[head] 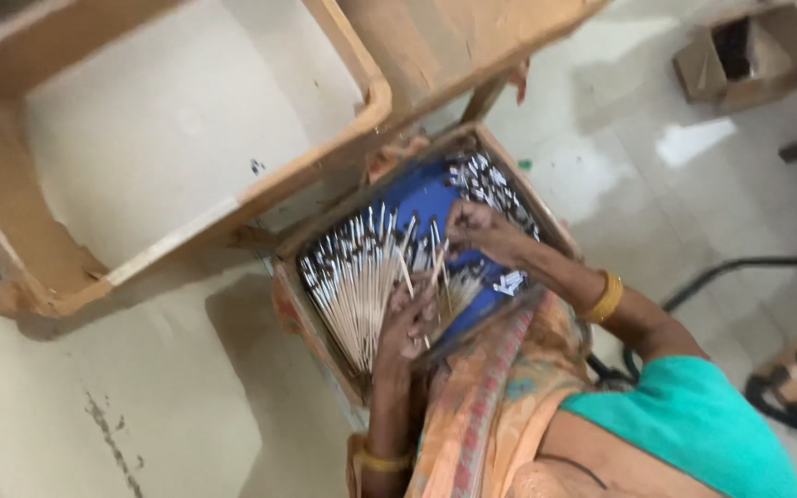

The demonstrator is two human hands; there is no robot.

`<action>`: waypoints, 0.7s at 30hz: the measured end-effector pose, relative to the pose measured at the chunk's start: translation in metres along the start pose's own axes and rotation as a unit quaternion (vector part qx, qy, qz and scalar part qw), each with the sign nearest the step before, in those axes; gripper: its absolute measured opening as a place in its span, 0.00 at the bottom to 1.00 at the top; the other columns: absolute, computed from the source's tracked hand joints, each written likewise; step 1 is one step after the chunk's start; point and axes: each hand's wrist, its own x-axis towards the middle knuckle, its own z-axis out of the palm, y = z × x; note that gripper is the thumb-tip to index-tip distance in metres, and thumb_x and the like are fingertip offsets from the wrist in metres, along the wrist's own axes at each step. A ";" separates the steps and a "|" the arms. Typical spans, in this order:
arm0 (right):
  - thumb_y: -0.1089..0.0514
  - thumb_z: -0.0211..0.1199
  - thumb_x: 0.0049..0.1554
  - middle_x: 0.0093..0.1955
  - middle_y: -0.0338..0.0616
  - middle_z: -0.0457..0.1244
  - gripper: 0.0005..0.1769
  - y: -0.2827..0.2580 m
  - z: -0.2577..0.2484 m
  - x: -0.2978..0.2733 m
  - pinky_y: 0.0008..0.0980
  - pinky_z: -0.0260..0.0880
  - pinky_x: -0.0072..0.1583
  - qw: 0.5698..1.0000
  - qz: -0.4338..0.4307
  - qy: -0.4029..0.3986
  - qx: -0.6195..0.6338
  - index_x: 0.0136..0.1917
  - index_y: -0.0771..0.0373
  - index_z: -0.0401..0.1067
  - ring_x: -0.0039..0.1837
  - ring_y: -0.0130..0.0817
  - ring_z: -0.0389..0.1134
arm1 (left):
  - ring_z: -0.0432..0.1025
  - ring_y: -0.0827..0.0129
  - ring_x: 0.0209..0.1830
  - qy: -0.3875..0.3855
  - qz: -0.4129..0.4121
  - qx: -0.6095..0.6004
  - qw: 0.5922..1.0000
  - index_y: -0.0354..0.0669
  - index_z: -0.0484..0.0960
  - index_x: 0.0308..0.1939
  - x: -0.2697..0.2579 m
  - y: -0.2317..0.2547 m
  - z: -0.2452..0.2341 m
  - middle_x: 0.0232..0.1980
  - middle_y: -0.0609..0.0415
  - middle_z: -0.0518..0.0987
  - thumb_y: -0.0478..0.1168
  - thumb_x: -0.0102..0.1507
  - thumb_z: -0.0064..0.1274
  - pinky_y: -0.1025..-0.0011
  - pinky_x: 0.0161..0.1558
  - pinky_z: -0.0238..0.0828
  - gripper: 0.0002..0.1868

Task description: Sort and organize thin wooden incense sticks into boxes in a production setting.

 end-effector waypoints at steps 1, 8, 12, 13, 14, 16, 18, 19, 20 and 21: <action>0.60 0.62 0.65 0.46 0.45 0.69 0.05 0.002 0.003 -0.004 0.28 0.79 0.49 1.000 0.000 0.012 0.011 0.51 0.63 0.68 0.48 0.31 0.74 | 0.57 0.83 0.13 -0.006 -0.010 -0.010 1.000 0.33 0.73 0.61 -0.004 -0.001 0.000 0.27 0.54 0.74 0.31 0.69 0.52 0.83 0.14 0.48 0.17; 0.62 0.61 0.64 0.44 0.45 0.69 0.05 0.000 0.018 -0.007 0.28 0.77 0.46 0.999 0.015 0.029 -0.007 0.49 0.64 0.67 0.46 0.30 0.74 | 0.59 0.83 0.14 -0.036 0.066 0.085 0.994 0.34 0.76 0.61 -0.002 -0.010 -0.001 0.27 0.55 0.75 0.30 0.71 0.51 0.81 0.13 0.48 0.14; 0.63 0.62 0.65 0.43 0.43 0.68 0.05 0.025 0.025 -0.014 0.27 0.78 0.47 0.998 0.010 0.058 -0.027 0.49 0.64 0.66 0.45 0.29 0.73 | 0.62 0.82 0.16 0.063 0.159 0.328 0.929 0.38 0.78 0.62 -0.005 -0.040 -0.011 0.27 0.56 0.76 0.32 0.72 0.50 0.80 0.15 0.54 0.14; 0.62 0.62 0.65 0.42 0.43 0.68 0.06 0.031 0.024 -0.013 0.28 0.78 0.46 0.997 0.023 0.074 -0.024 0.49 0.64 0.66 0.44 0.29 0.73 | 0.64 0.81 0.17 0.099 0.199 0.461 0.859 0.40 0.78 0.62 -0.004 -0.049 -0.023 0.26 0.56 0.76 0.33 0.72 0.49 0.80 0.16 0.57 0.14; 0.62 0.62 0.64 0.40 0.42 0.68 0.06 0.037 0.024 -0.013 0.28 0.78 0.44 0.995 0.034 0.093 -0.021 0.48 0.64 0.66 0.42 0.30 0.74 | 0.65 0.81 0.18 0.129 0.232 0.584 0.767 0.43 0.78 0.62 -0.002 -0.057 -0.035 0.25 0.57 0.76 0.34 0.72 0.48 0.79 0.17 0.59 0.14; 0.60 0.60 0.65 0.40 0.41 0.68 0.06 0.029 0.015 -0.004 0.27 0.78 0.42 0.990 0.065 0.078 -0.098 0.48 0.64 0.68 0.41 0.29 0.74 | 0.65 0.80 0.16 0.138 0.241 0.644 0.713 0.43 0.77 0.63 -0.003 -0.054 -0.036 0.27 0.57 0.77 0.35 0.72 0.47 0.79 0.16 0.60 0.15; 0.57 0.57 0.66 0.39 0.40 0.69 0.07 0.024 -0.008 0.006 0.26 0.77 0.40 0.978 0.097 0.060 -0.175 0.48 0.64 0.69 0.40 0.28 0.74 | 0.65 0.80 0.15 0.148 0.248 0.700 0.653 0.43 0.76 0.64 -0.011 -0.047 -0.034 0.28 0.57 0.79 0.35 0.72 0.46 0.78 0.14 0.60 0.16; 0.59 0.57 0.63 0.40 0.44 0.68 0.11 0.023 -0.025 0.012 0.32 0.71 0.37 0.867 -0.001 0.040 -0.496 0.58 0.65 0.69 0.37 0.33 0.70 | 0.66 0.78 0.15 0.182 0.241 0.715 0.631 0.44 0.77 0.64 -0.020 -0.042 -0.031 0.31 0.55 0.80 0.35 0.71 0.46 0.77 0.14 0.60 0.17; 0.60 0.56 0.60 0.40 0.49 0.67 0.23 0.019 -0.045 0.023 0.38 0.65 0.33 0.645 -0.103 0.015 -0.757 0.68 0.67 0.70 0.33 0.38 0.66 | 0.66 0.76 0.15 0.216 0.239 0.728 0.605 0.44 0.77 0.64 -0.023 -0.033 -0.028 0.33 0.54 0.82 0.34 0.71 0.45 0.76 0.13 0.61 0.18; 0.60 0.56 0.60 0.40 0.49 0.67 0.23 0.001 -0.045 0.035 0.38 0.65 0.33 0.643 -0.108 0.017 -0.758 0.68 0.67 0.70 0.33 0.38 0.66 | 0.66 0.76 0.15 0.215 0.245 0.729 0.602 0.44 0.77 0.64 -0.031 -0.030 -0.025 0.33 0.54 0.82 0.34 0.71 0.45 0.76 0.13 0.61 0.18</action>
